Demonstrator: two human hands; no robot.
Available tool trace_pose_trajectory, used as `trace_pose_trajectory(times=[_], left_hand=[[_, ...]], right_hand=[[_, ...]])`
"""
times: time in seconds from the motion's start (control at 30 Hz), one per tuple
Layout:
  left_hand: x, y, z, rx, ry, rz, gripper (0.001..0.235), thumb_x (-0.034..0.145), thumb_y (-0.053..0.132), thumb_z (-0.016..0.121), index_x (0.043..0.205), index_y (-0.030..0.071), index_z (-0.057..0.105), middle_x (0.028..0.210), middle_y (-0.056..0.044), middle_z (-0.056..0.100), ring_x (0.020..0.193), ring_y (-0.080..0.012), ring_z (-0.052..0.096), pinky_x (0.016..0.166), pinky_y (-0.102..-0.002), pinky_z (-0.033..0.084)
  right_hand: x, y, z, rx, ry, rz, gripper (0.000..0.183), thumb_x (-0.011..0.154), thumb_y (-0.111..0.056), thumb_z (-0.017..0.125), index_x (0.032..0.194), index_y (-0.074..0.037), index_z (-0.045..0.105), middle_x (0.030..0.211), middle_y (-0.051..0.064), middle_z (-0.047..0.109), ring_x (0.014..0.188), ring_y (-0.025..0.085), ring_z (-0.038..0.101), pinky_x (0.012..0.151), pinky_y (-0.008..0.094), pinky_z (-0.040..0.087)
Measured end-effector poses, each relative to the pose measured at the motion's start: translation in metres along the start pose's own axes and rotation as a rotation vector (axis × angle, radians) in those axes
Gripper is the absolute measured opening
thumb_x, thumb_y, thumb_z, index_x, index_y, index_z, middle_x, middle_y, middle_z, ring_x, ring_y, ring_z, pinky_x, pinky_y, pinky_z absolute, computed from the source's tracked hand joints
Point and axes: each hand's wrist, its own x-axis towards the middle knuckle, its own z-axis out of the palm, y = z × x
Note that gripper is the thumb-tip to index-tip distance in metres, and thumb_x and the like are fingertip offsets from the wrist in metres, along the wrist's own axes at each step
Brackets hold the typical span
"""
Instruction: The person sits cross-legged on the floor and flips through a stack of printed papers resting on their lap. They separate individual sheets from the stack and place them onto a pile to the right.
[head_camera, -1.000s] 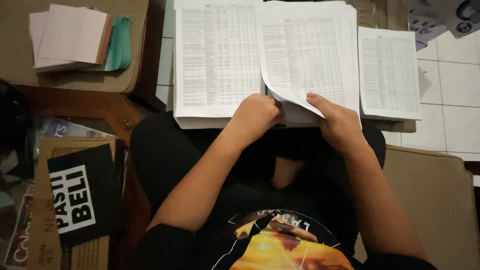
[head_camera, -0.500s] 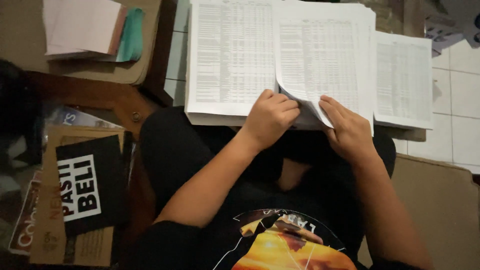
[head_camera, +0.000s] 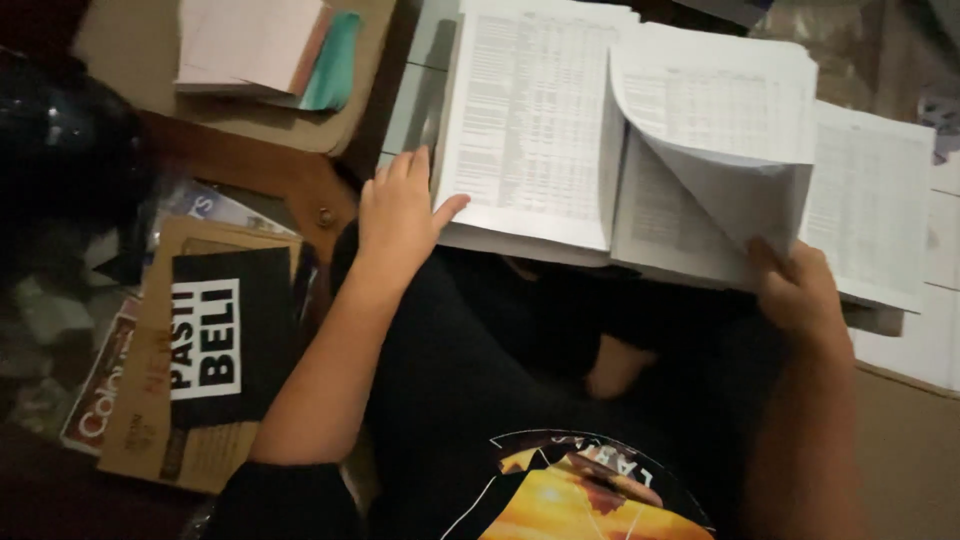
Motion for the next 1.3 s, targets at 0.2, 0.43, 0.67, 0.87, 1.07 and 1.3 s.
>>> trace_pose_trajectory(times=[0.2,0.43,0.67,0.87,1.07,1.3], left_hand=[[-0.013,0.008,-0.001,-0.186,-0.022,-0.14,0.047,0.094,0.045,0.073,0.12,0.006,0.068,0.116,-0.012,0.067,0.101,-0.0332,0.065,0.081,-0.05,0.049],[-0.02,0.018,0.01,-0.251,0.101,-0.195,0.035,0.093,0.033,0.078,0.116,0.007,0.07,0.107,-0.009,0.065,0.094,-0.0305,0.065,0.089,-0.047,0.05],[-0.021,0.023,-0.013,-0.169,0.114,-0.078,0.038,0.091,0.025,0.078,0.122,0.004,0.07,0.115,-0.013,0.06,0.105,-0.0413,0.066,0.086,-0.052,0.054],[-0.026,0.011,-0.012,-0.435,-0.02,-0.12,0.061,0.083,0.036,0.086,0.133,0.008,0.064,0.125,-0.014,0.057,0.112,-0.0452,0.064,0.091,-0.055,0.055],[-0.029,0.01,-0.018,-0.517,-0.046,-0.131,0.066,0.081,0.027,0.087,0.139,0.01,0.061,0.127,-0.011,0.058,0.111,-0.0398,0.066,0.096,-0.052,0.052],[-0.027,0.008,-0.018,-0.575,-0.072,-0.175,0.081,0.079,0.027,0.086,0.148,0.005,0.048,0.125,-0.012,0.06,0.11,-0.0328,0.065,0.098,-0.049,0.047]], right_hand=[[-0.004,-0.011,0.016,-0.038,-0.02,-0.055,0.032,0.112,-0.022,0.052,0.095,0.005,0.055,0.08,0.014,0.058,0.076,0.026,0.052,0.066,0.044,0.038],[0.007,-0.073,0.055,-0.29,0.478,-0.655,0.022,0.116,-0.003,0.038,0.098,0.002,0.05,0.078,0.018,0.049,0.059,0.039,0.047,0.051,0.05,0.032],[0.029,-0.179,0.1,-0.271,0.223,-0.655,0.036,0.103,-0.011,0.049,0.135,-0.024,0.062,0.101,0.013,0.077,0.088,0.039,0.074,0.075,0.055,0.057],[0.024,-0.196,0.102,-0.423,-0.027,-0.554,0.039,0.098,-0.01,0.052,0.132,-0.025,0.064,0.089,0.006,0.077,0.08,0.036,0.075,0.069,0.051,0.058],[0.033,-0.187,0.106,-0.378,-0.073,-0.538,0.032,0.106,-0.021,0.048,0.133,-0.025,0.064,0.086,0.014,0.075,0.082,0.045,0.073,0.072,0.059,0.056],[0.022,-0.197,0.099,-0.288,-0.043,-0.517,0.028,0.107,-0.02,0.049,0.126,-0.015,0.069,0.08,0.017,0.074,0.079,0.046,0.073,0.071,0.056,0.057]])
